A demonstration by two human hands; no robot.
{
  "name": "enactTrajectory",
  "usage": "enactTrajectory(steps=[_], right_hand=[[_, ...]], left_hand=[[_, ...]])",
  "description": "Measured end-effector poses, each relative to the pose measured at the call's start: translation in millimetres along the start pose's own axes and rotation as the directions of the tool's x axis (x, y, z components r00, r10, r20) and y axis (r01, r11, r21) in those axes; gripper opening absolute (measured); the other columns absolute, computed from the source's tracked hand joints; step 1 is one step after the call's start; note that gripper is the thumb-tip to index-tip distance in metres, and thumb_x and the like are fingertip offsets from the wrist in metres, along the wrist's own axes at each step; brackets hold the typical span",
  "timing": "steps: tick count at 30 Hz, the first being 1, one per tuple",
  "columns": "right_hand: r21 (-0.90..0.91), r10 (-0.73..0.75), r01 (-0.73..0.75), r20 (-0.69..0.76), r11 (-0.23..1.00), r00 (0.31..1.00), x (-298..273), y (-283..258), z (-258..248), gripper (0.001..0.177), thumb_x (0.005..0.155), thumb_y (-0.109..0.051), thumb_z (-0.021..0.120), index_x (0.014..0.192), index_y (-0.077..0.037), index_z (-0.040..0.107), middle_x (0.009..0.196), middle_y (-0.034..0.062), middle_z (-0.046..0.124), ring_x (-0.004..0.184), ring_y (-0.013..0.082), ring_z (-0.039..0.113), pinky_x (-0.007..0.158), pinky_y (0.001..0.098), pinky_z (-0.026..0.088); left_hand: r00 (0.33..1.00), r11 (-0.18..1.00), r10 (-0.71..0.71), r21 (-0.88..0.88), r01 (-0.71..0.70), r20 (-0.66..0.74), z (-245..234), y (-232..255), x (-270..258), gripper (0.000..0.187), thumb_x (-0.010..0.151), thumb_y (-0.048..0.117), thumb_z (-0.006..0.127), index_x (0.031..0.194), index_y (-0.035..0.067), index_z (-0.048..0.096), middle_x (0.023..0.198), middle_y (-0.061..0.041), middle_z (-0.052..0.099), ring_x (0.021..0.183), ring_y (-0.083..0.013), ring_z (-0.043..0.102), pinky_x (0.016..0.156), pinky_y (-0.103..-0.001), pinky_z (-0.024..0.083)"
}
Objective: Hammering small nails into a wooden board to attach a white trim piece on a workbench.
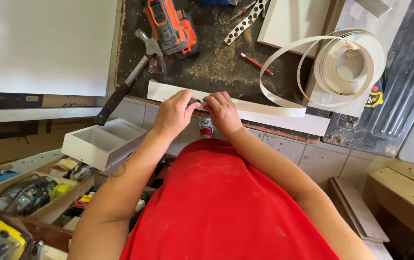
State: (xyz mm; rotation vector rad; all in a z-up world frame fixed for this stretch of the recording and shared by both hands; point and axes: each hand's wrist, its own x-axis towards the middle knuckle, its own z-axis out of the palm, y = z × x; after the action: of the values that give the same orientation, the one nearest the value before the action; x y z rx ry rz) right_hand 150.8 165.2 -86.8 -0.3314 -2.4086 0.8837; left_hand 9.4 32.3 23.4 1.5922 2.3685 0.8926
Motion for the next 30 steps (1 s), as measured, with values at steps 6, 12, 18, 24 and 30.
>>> enactTrajectory(steps=[6,12,18,24,30], right_hand=[[0.01,-0.002,0.002,0.016,1.0,1.0,0.3,-0.6,-1.0,0.013,0.101,-0.021,0.07,0.111,-0.015,0.069,0.098,0.0053,0.063,0.095,0.0298,0.065,0.086,0.0384,0.058],[0.009,-0.005,0.005,0.013,1.0,1.0,-1.7,1.2,2.9,0.015,0.101,-0.021,0.07,0.114,-0.014,0.069,0.099,0.0056,0.064,0.096,0.0294,0.065,0.087,0.0372,0.058],[0.102,0.009,-0.013,0.038,0.995,0.999,19.5,-23.6,-8.5,0.032,0.093,-0.026,0.079,0.121,-0.013,0.069,0.108,0.0073,0.067,0.101,0.031,0.067,0.09,0.0417,0.058],[0.256,0.022,-0.028,0.028,0.966,0.999,21.7,-4.8,14.6,0.012,0.092,-0.013,0.079,0.105,-0.016,0.079,0.101,0.0021,0.075,0.092,0.0288,0.073,0.082,0.0397,0.06],[0.285,0.037,-0.038,0.01,0.958,0.999,25.0,-5.2,13.9,0.016,0.09,-0.003,0.078,0.102,-0.013,0.083,0.097,0.0067,0.079,0.088,0.0317,0.075,0.08,0.0404,0.062]], left_hand=[[0.992,0.99,0.085,0.106,-0.094,0.088,-1.4,1.6,-2.0,0.019,0.101,0.028,0.072,0.108,0.012,0.064,0.082,-0.005,0.064,0.078,-0.0278,0.072,0.067,-0.037,0.062],[0.986,0.979,0.119,0.149,-0.136,0.12,-4.4,2.8,-3.3,0.019,0.101,0.031,0.071,0.104,0.014,0.062,0.081,-0.003,0.061,0.078,-0.0254,0.07,0.067,-0.036,0.061],[0.981,0.977,0.128,0.153,-0.15,0.144,-7.7,5.4,0.1,0.02,0.1,0.028,0.07,0.098,0.013,0.057,0.079,-0.004,0.059,0.078,-0.0274,0.069,0.066,-0.039,0.06],[0.979,0.979,0.115,0.147,-0.14,0.168,-7.3,6.6,4.0,0.019,0.099,0.026,0.073,0.093,0.015,0.058,0.079,-0.001,0.062,0.075,-0.0224,0.069,0.066,-0.034,0.06],[1.0,0.999,0.015,0.041,-0.016,0.01,-28.3,-42.0,-8.3,0.045,0.081,0.022,0.09,0.118,0.011,0.068,0.098,-0.013,0.073,0.094,-0.0353,0.073,0.087,-0.045,0.061]])
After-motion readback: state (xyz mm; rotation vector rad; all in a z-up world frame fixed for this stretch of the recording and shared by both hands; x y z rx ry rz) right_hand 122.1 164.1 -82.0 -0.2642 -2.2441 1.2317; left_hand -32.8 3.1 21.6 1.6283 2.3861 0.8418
